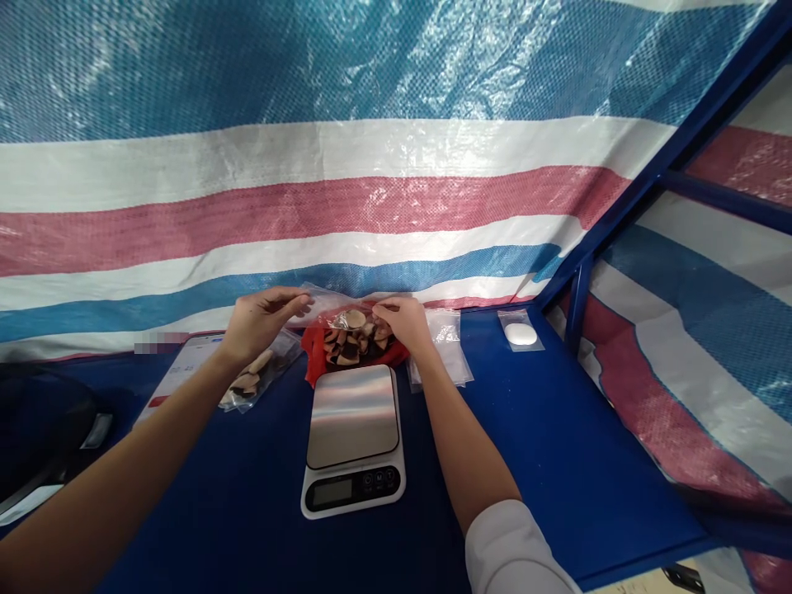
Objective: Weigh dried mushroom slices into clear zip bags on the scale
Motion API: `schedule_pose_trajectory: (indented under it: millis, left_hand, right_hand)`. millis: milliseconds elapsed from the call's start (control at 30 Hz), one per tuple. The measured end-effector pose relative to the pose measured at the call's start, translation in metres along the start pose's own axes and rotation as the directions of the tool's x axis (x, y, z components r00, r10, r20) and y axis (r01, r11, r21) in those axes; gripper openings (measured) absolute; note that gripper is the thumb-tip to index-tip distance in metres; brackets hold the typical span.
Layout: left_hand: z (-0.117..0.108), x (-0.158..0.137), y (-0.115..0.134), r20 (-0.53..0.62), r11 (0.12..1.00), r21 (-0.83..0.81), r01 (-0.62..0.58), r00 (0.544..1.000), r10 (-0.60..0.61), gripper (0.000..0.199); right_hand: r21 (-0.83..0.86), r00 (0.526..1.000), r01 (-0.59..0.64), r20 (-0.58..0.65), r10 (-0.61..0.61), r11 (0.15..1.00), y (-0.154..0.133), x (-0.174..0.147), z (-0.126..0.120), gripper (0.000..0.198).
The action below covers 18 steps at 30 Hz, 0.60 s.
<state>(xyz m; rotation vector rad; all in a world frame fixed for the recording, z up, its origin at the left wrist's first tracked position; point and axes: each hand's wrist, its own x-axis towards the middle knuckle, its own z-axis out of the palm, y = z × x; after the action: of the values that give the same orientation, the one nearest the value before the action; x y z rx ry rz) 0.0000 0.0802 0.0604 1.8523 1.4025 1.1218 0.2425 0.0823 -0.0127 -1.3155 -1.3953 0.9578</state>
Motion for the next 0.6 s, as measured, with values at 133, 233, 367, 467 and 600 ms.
schedule_pose_trajectory:
  millis: [133, 233, 367, 467, 600]
  left_hand:
    - [-0.001, -0.003, -0.002, -0.032, 0.999, -0.001, 0.045, 0.998, -0.045, 0.027]
    - [-0.001, -0.003, 0.001, -0.043, 0.999, 0.032, 0.007, 0.999, -0.006, 0.028]
    - [0.001, -0.001, 0.004, -0.004, 0.996, 0.071, -0.05, 0.999, 0.05, 0.03]
    - [-0.001, 0.001, 0.006, -0.001, 0.995, 0.077, -0.07, 0.998, 0.07, 0.033]
    - [-0.007, 0.003, 0.012, -0.036, 0.996, 0.073, -0.052, 0.998, 0.054, 0.037]
  right_hand:
    - [0.002, 1.0, 0.003, -0.022, -0.003, 1.0, -0.005, -0.001, -0.003, 0.019]
    - [0.023, 1.0, -0.013, 0.002, 0.013, 1.0, -0.013, -0.004, 0.0, 0.019]
    - [0.146, 0.995, -0.098, 0.046, 0.092, 0.985, -0.025, -0.009, 0.008, 0.017]
    - [0.2, 0.987, -0.159, 0.053, 0.151, 0.967, -0.027, -0.01, 0.013, 0.013]
    - [0.243, 0.979, -0.204, 0.055, 0.197, 0.948, -0.024, -0.009, 0.016, 0.013]
